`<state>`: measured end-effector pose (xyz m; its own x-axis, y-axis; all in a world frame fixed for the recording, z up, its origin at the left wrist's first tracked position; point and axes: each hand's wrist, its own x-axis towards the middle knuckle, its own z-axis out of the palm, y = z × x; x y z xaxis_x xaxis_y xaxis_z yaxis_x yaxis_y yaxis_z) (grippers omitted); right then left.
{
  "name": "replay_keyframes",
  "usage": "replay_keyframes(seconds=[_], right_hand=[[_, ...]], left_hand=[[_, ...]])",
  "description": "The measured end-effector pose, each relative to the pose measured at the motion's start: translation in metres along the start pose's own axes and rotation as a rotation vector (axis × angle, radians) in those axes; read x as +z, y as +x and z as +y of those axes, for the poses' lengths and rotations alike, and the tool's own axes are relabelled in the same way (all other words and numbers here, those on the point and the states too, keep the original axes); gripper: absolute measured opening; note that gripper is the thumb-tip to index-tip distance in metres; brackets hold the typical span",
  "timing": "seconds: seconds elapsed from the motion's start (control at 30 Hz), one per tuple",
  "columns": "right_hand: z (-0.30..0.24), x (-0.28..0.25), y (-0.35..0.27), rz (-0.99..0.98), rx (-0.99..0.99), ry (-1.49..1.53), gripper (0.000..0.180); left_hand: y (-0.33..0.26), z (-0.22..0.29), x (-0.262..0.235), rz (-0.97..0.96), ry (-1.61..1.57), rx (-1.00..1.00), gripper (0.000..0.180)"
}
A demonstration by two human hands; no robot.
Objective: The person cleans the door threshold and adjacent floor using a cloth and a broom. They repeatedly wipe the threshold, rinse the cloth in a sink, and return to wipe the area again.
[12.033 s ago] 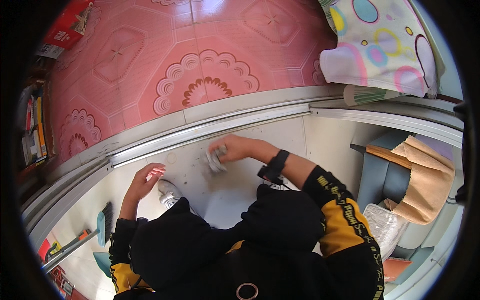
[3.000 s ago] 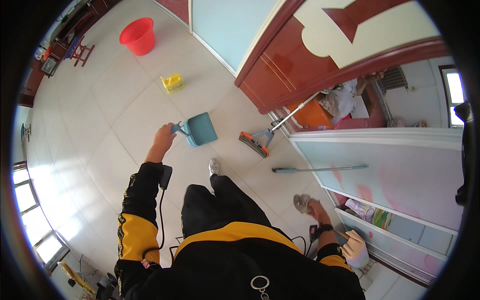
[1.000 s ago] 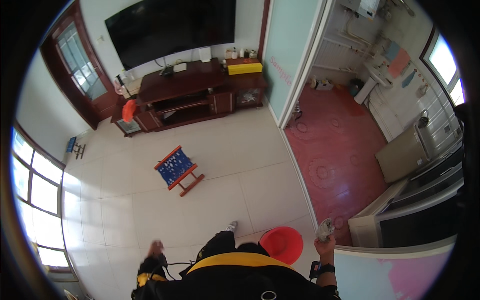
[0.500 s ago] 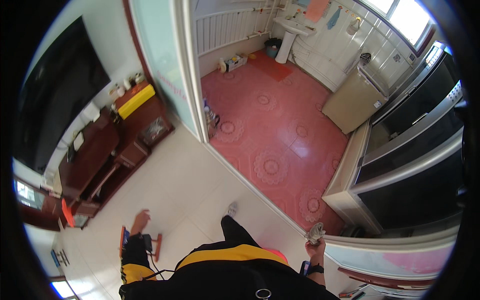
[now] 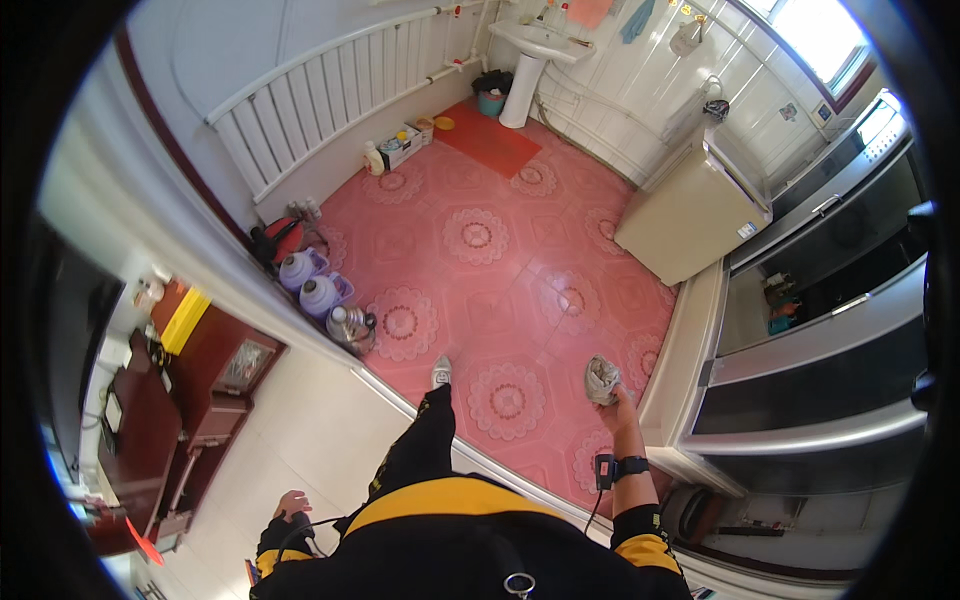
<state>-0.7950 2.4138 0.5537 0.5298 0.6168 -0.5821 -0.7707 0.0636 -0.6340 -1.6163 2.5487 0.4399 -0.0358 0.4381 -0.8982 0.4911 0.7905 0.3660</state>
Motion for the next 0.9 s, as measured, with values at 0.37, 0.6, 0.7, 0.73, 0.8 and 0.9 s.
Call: replay_keyframes(seconds=[0.37, 0.6, 0.7, 0.73, 0.8, 0.9], right_hand=[[-0.076, -0.036, 0.112, 0.555, 0.083, 0.126, 0.024], [-0.111, -0.017, 0.233, 0.780, 0.121, 0.083, 0.027], [-0.152, 0.040, 0.358, 0.892, 0.040, 0.119, 0.025], [-0.171, 0.067, 0.407, 0.558, -0.072, 0.026, 0.023], [-0.223, 0.129, 0.510, 0.472, 0.001, -0.092, 0.017], [-0.307, 0.250, 0.673, 0.300, -0.047, -0.271, 0.013]], left_hand=[[0.188, 0.531, 0.150, -0.145, 0.438, 0.604, 0.033], [0.274, 0.787, 0.189, -0.034, 0.325, 0.841, 0.027], [0.301, 0.834, 0.187, -0.065, 0.240, 0.563, 0.027], [0.305, 0.838, 0.180, -0.238, 0.065, 0.537, 0.027], [0.316, 0.852, 0.169, -0.315, 0.046, 0.343, 0.027], [0.327, 0.871, 0.151, -0.247, 0.103, 0.190, 0.028]])
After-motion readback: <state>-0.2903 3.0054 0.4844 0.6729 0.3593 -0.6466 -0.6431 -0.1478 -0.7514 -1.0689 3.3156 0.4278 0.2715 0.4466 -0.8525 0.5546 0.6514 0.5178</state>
